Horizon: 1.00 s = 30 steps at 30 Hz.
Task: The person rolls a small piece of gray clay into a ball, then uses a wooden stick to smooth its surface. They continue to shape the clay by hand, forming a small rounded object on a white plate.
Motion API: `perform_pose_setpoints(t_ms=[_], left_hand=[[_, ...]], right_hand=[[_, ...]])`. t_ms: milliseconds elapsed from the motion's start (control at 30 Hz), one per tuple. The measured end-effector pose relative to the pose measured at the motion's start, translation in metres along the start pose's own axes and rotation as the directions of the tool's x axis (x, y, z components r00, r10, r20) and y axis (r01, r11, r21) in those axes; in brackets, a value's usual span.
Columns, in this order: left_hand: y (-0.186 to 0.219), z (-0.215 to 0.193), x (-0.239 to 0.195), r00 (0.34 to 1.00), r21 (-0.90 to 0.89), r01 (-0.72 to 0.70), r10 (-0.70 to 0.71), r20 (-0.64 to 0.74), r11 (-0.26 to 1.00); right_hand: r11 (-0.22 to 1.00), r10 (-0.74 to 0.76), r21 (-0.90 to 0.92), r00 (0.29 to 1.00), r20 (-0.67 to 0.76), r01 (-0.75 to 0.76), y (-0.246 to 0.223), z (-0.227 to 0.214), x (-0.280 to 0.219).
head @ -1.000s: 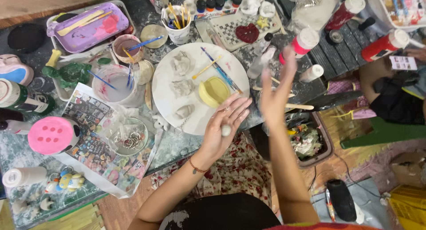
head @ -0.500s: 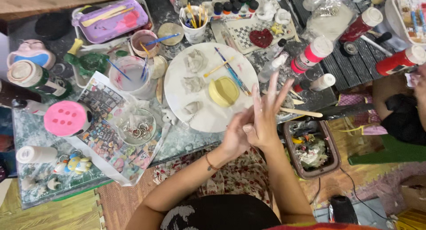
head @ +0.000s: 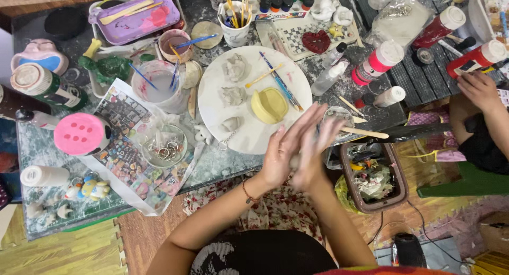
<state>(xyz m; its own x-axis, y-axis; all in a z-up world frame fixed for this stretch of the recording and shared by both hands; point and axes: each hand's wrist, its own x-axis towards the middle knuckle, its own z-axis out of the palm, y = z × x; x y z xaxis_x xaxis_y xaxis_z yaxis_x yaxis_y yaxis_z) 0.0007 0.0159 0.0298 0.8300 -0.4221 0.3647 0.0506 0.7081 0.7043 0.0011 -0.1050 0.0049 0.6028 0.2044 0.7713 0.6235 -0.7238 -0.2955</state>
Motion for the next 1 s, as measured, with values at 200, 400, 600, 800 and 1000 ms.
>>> perform_pose_setpoints(t_ms=[200, 400, 600, 800, 1000], left_hand=[[-0.005, 0.019, 0.000, 0.999, 0.235, 0.002, -0.013, 0.045, 0.972], [-0.011, 0.012, -0.004, 0.999, -0.074, 0.046, -0.047, -0.021, 0.996], [-0.023, 0.014, -0.005, 0.991, 0.109, 0.130, -0.134, 0.025, 0.985], [-0.026, 0.017, -0.009, 0.973, -0.244, 0.212, -0.227, -0.037, 0.946], [-0.029, 0.018, -0.002, 0.944, -0.475, 0.260, -0.325, -0.058, 0.841]], right_hand=[[0.988, 0.132, -0.053, 0.970, -0.202, -0.145, -0.006, -0.007, -0.006], [0.982, -0.004, -0.187, 0.976, -0.219, -0.038, 0.021, 0.001, -0.016], [0.988, 0.151, 0.030, 0.948, -0.281, -0.149, -0.011, 0.006, -0.041], [0.991, -0.007, -0.133, 0.992, -0.126, -0.010, 0.023, -0.019, 0.000], [0.992, 0.091, 0.099, 0.987, -0.129, -0.078, 0.005, -0.019, -0.024]])
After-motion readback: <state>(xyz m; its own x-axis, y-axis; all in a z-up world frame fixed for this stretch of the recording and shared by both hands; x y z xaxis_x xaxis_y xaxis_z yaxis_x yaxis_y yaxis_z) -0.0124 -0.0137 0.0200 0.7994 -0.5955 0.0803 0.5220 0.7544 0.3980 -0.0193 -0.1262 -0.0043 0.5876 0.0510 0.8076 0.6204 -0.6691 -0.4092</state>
